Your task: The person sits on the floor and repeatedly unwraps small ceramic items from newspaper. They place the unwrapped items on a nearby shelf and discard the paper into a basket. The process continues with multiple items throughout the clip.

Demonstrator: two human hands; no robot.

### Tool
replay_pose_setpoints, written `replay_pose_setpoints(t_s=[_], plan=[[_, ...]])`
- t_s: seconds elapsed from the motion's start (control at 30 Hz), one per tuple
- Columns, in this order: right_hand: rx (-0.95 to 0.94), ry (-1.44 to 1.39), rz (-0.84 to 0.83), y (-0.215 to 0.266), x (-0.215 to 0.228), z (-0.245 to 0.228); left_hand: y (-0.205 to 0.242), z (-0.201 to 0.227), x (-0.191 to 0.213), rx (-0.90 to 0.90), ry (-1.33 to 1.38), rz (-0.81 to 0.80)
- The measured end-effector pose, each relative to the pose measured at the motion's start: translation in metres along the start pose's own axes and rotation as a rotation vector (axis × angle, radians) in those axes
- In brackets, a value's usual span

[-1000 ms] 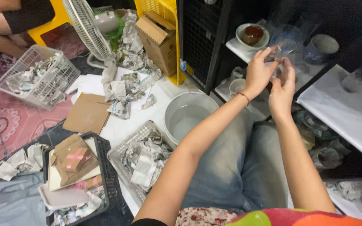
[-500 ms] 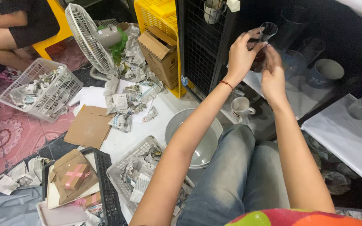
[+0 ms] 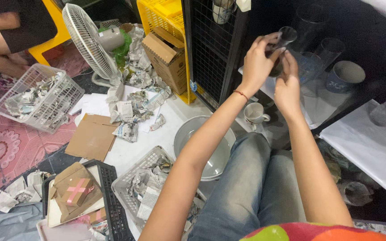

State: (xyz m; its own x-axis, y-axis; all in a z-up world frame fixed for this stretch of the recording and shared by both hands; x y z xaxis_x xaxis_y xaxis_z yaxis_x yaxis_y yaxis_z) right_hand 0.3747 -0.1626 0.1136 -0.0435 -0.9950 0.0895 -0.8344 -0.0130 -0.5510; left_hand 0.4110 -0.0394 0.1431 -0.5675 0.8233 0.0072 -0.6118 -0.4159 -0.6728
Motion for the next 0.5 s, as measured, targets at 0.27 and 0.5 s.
replay_pose_setpoints(t_s=[0.27,0.5], plan=[[0.107,0.059,0.142,0.012,0.037,-0.054,0.006,0.046,-0.025,-0.074,0.128,-0.074],[-0.051,0.129,0.160,0.001,0.086,-0.038,0.005,0.016,-0.066,-0.033,0.325,-0.202]])
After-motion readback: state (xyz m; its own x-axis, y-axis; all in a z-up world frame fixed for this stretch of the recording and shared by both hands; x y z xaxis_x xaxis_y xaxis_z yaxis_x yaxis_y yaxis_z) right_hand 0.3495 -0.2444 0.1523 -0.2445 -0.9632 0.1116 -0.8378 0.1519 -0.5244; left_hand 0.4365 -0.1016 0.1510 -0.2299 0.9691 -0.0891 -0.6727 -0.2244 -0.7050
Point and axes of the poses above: each hand's wrist, its own y-axis away from the middle knuckle, its own x-axis out of the back of the hand, z = x × y, the point moved 2 cm from there along -y, towards the middle knuckle, and after that the axes turned 10 degrees about z, right-handed, at the moved point
